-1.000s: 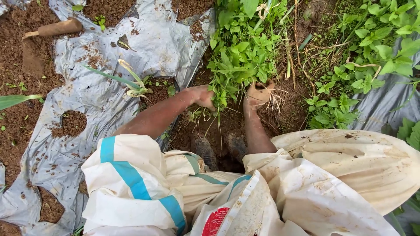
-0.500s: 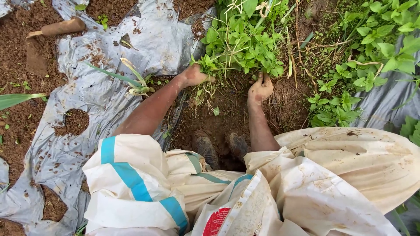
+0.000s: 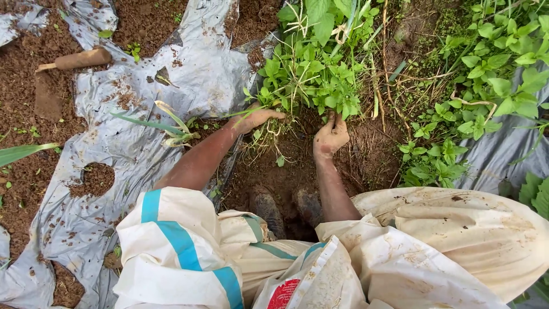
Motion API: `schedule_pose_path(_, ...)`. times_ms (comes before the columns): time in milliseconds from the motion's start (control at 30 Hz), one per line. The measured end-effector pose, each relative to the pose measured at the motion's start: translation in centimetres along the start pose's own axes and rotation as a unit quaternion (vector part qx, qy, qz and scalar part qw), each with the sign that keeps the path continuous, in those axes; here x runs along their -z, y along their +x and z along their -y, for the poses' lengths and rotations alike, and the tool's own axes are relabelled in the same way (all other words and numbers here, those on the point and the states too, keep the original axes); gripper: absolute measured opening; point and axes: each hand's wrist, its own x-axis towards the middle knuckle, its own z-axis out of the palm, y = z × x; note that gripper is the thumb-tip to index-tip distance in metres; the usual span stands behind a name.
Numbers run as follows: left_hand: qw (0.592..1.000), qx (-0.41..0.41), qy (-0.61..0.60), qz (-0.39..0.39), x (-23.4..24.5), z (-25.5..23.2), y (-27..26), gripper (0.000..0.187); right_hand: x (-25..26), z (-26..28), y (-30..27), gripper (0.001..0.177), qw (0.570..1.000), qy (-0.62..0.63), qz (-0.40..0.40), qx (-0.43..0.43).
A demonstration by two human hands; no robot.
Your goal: Using a hand hoe to loosen soil and pulling weeds from a garden bed covered in plastic mulch.
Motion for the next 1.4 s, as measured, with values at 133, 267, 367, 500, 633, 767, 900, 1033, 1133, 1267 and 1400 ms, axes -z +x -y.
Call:
schedule_pose_path(133,0.999,-0.001,-0.035,-0.036,0.3,1.6,3.1,0.093,-1.6,7.9,-1.9,0.008,0.981,0.040,0.092,0.165)
schedule_pose_path(267,0.997,-0.003,-0.047,-0.066,-1.2,-0.4,1.5,0.101,-1.9,12.0,-1.8,0.013,0.938,0.010,0.218,0.267)
schedule_pose_path(367,0.993,-0.035,-0.034,-0.104,-2.3,-1.3,0.1,0.111,-0.8,11.2,-1.4,0.015,0.929,-0.080,0.288,0.221)
schedule_pose_path(500,0.987,-0.071,-0.019,-0.145,-3.9,-1.7,-0.5,0.123,-1.3,8.8,-1.8,0.014,0.920,-0.135,0.358,0.086)
schedule_pose_path(633,0.984,-0.084,-0.004,-0.154,-4.5,0.6,1.7,0.091,-0.8,8.3,-0.1,0.016,0.932,-0.157,0.326,0.031)
schedule_pose_path(767,0.974,-0.051,0.126,-0.183,-2.9,5.6,8.8,0.096,0.5,3.3,6.5,0.027,0.980,-0.149,-0.025,0.126)
schedule_pose_path(900,0.978,-0.077,0.116,-0.158,-3.8,2.6,3.8,0.098,3.8,1.5,7.1,0.075,0.963,-0.266,-0.021,0.033)
schedule_pose_path(1033,0.978,-0.072,0.121,-0.153,-2.7,2.5,3.0,0.097,3.9,2.7,6.6,0.085,0.940,-0.337,0.043,-0.008)
schedule_pose_path(1133,0.980,-0.064,0.120,-0.144,-2.4,3.3,2.4,0.095,4.5,3.9,7.1,0.069,0.933,-0.357,0.042,-0.001)
schedule_pose_path(1267,0.983,-0.058,0.119,-0.131,-2.2,3.7,1.6,0.093,4.3,-0.5,9.2,0.041,0.939,-0.337,0.024,0.064)
schedule_pose_path(1400,0.987,-0.065,0.097,-0.115,-3.6,0.3,-3.9,0.099,3.5,-6.2,11.5,0.027,0.935,-0.344,0.033,0.080)
